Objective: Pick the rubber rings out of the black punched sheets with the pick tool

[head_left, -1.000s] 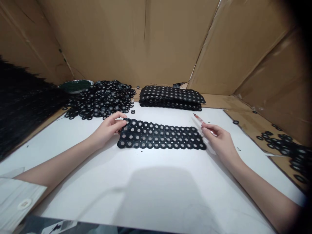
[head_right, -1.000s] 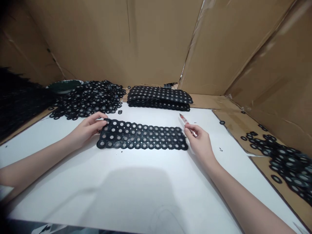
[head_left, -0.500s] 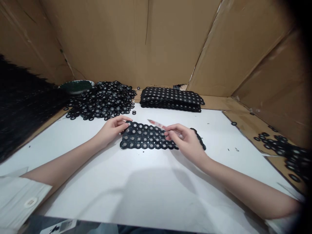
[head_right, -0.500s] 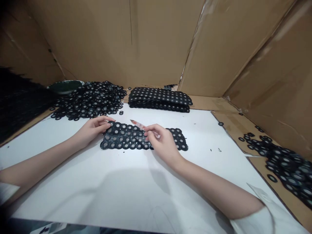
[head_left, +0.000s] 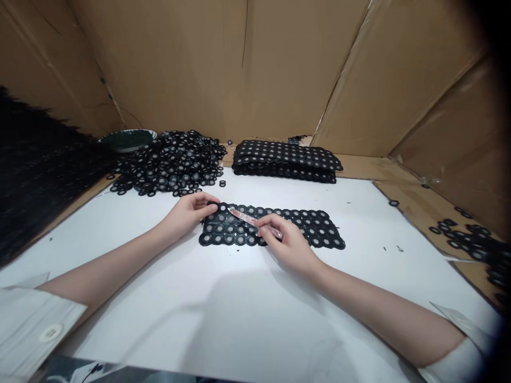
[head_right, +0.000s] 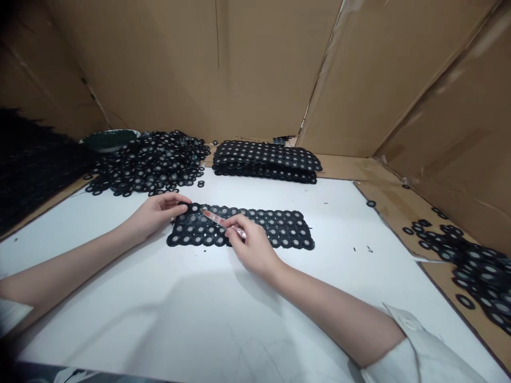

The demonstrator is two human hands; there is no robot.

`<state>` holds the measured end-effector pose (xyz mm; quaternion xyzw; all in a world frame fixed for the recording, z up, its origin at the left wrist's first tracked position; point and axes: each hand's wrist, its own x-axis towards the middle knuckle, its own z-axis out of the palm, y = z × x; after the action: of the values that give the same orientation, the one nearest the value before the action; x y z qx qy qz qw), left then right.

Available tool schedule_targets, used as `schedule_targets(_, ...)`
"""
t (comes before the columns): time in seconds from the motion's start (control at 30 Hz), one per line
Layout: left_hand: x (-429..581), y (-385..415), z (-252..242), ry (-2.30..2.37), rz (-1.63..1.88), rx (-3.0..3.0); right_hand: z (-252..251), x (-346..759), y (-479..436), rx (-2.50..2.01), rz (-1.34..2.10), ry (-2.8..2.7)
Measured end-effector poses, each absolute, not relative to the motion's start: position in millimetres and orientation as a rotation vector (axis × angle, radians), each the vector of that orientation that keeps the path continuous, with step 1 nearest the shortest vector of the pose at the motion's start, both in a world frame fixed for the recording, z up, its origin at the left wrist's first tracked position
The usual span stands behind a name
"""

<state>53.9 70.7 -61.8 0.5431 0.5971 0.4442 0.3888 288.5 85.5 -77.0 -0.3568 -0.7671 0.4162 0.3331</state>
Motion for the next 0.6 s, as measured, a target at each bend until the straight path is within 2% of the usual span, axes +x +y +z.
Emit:
schedule_targets(0.37,66.4,69.7,-63.7,1.903,0.939,1.583,-73.1,282.0,85.7,-0.981,1.096,-2.074)
schedule_targets(0.6,90.5,53.3,-58.7,2.118,1.042,1.738,-77.9,275.0,83.4,-1.081,0.979,-2.010)
